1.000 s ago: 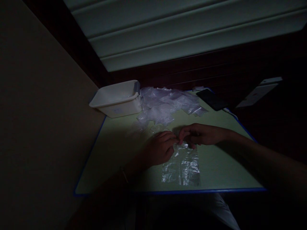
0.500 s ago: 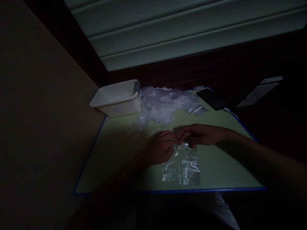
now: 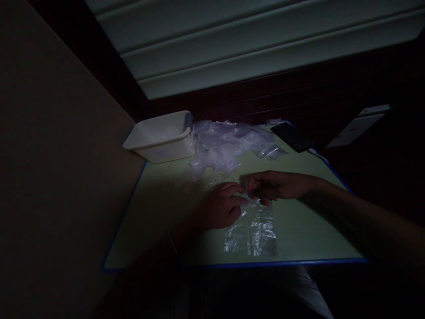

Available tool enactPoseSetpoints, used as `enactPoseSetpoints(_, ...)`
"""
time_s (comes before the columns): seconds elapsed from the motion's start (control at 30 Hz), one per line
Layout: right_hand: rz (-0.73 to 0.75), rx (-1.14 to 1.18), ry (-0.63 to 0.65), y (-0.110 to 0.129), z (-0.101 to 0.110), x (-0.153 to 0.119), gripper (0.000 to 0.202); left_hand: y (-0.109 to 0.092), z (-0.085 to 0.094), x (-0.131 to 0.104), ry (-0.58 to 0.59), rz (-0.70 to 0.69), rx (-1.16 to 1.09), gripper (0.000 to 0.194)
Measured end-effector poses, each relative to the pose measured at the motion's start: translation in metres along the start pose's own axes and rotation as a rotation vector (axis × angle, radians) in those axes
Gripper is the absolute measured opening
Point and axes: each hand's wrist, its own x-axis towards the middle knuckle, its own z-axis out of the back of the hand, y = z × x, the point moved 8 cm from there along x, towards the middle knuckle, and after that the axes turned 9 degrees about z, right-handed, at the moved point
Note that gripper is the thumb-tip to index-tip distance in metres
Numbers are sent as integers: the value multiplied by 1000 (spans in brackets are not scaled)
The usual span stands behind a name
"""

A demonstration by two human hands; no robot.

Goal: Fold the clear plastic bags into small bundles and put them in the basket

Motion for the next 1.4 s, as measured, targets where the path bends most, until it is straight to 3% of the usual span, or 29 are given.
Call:
enactPoseSetpoints(0.17,-33,-14,-44,7,3,-2,15,0,-1,-2,-4,-5,26,31)
enactPoseSetpoints(0.33,104,-96,-411,30,28,-7,8,-1,0,-3,4,-7,30,32)
enactPoseSetpoints(0.43,148,-361,-506,38,30,-8,12,-2,1,-3,10,-7,13,31)
enactPoseSetpoints(0.57,115,-731,-382,35,15,3,16,-2,1,-3,8,-6,-4,29)
enactPoseSetpoints(0.7,175,-852,-262,29,0,12,16,-2,2,-3,8,-14,-35,27)
enactPoseSetpoints(0.8,176,-890,-241,24,-4,14,16,7,11,-1,-42,2,-59,24)
enactPoseSetpoints(0.93,177,-903,-242,22,-4,14,16,39,28,0,-227,152,27,16)
enactPoseSetpoints(1.1,173,-891,-244,22,-3,14,15,71,25,-1,-339,309,116,30)
enactPoseSetpoints(1.2,177,-895,-246,22,-3,14,16,74,19,3,-348,336,167,30)
enactPoseSetpoints(1.33,166,-902,-240,20,-3,14,15,68,19,12,-307,316,239,11)
enactPoseSetpoints(1.4,169,-899,-237,19,-3,14,16,64,21,14,-300,294,270,13)
